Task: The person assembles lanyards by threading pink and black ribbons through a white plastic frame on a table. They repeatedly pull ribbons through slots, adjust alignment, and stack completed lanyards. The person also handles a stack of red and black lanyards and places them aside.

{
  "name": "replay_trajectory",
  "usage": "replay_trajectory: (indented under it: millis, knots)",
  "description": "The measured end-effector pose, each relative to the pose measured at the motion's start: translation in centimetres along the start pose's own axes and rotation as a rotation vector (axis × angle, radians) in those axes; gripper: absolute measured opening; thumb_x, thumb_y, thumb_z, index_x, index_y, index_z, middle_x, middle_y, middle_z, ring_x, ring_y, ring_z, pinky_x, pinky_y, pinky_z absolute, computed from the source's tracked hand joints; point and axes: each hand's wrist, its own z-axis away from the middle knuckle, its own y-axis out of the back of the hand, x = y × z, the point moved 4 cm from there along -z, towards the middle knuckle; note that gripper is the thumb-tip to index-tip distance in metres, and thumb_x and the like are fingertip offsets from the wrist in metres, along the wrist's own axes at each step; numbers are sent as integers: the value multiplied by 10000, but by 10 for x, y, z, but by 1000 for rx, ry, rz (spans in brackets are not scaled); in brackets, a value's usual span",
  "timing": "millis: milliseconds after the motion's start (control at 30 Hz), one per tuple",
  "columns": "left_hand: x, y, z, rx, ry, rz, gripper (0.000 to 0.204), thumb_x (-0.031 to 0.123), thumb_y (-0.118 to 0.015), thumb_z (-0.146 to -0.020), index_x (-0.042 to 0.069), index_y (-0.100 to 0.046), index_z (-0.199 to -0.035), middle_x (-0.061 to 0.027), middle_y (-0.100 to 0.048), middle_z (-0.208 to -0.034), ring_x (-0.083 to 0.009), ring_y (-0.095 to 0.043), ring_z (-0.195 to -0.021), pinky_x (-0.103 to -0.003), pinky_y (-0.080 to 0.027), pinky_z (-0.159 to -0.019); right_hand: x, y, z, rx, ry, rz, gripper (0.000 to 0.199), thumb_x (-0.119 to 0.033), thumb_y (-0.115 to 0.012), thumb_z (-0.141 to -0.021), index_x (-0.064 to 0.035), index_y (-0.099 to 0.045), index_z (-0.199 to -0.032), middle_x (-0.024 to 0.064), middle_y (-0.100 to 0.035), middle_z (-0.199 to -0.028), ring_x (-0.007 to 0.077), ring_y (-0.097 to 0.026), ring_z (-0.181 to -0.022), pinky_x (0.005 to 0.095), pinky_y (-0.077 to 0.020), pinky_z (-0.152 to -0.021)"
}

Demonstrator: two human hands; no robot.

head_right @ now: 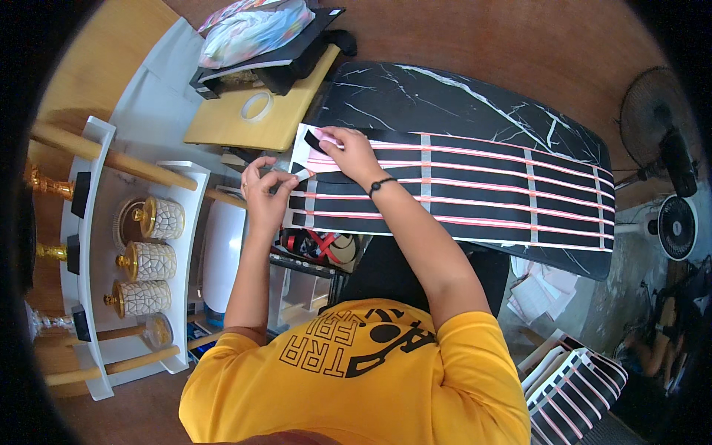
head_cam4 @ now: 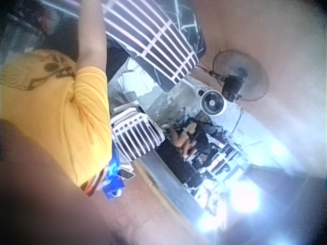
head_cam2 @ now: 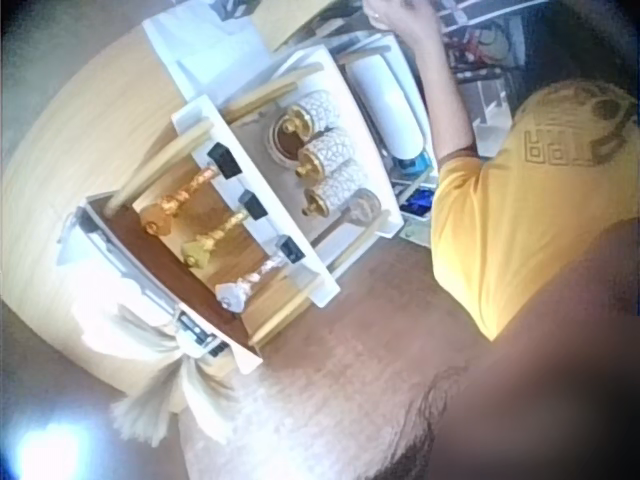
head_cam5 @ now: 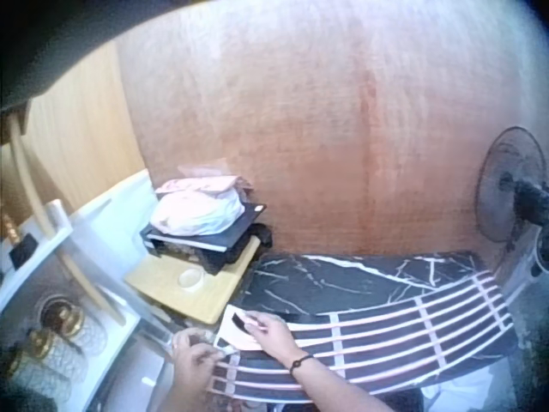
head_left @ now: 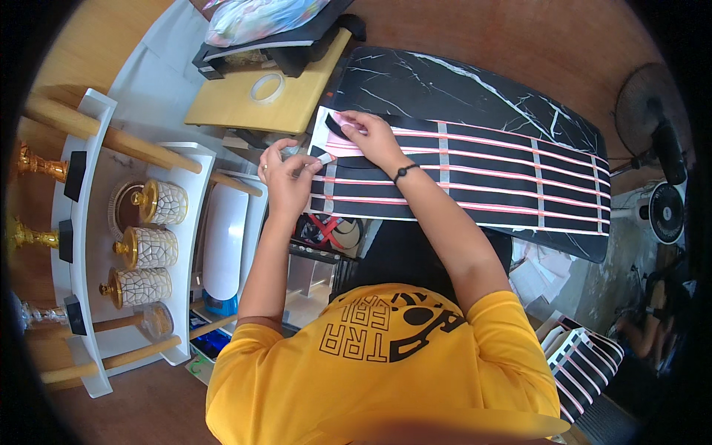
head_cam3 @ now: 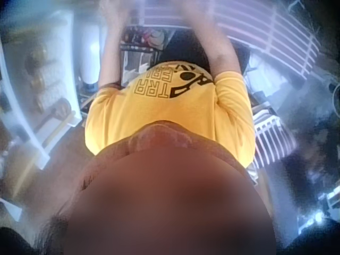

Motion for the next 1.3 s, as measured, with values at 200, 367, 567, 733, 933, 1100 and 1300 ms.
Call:
replay_trajectory:
  millis: [200,367,567,733,933,1100,1300]
  knots:
    - [-18,-12,-2,14,164,151,83,211,-811,-733,163,-766,-784,-67,-584,-1178,-292,-479,-1175,-444,-319,-1013,-23,-5,32,-186,218,568,153,-274,-713,-826,-123,-716,-848,65,-612,-1082,280,-541,-1100,491,-394,-935]
    - [5,-2,22,1,31,120,127,134,-817,-676,138,-770,-794,-83,-574,-1080,-292,-525,-1105,-420,-401,-944,-12,-26,27,-30,222,707,162,-268,-688,-831,-109,-707,-806,48,-609,-952,264,-552,-1026,501,-384,-886]
    - [2,36,41,124,75,128,125,106,-817,-681,114,-756,-790,-89,-595,-1088,-286,-542,-1078,-402,-409,-921,-6,-32,11,-38,86,723,174,-272,-663,-865,-106,-713,-870,60,-622,-961,278,-554,-1046,492,-378,-890]
    - [-17,30,38,170,231,155,102,113,-805,-736,85,-749,-817,-101,-603,-1125,-297,-556,-1073,-412,-418,-942,-35,-23,30,23,360,475,161,-252,-666,-863,-94,-693,-850,54,-612,-1034,279,-541,-1068,470,-364,-938]
    - [2,38,40,81,105,182,124,92,-808,-702,94,-758,-816,-90,-582,-1012,-269,-551,-1005,-381,-432,-875,-27,-37,48,-114,203,625,141,-242,-669,-865,-102,-683,-849,53,-599,-1018,269,-540,-1065,495,-364,-926]
    - [28,57,60,22,134,179,155,71,-807,-674,100,-770,-821,-65,-539,-934,-237,-532,-947,-350,-430,-810,-17,-45,46,-78,195,643,137,-242,-654,-875,-108,-681,-862,53,-598,-983,268,-544,-1034,493,-376,-893]
    - [41,92,70,75,142,218,116,75,-811,-690,82,-748,-788,-63,-569,-966,-227,-535,-941,-338,-430,-782,-12,-42,33,-45,111,729,184,-263,-632,-887,-93,-702,-895,71,-616,-975,270,-559,-1047,493,-383,-911]
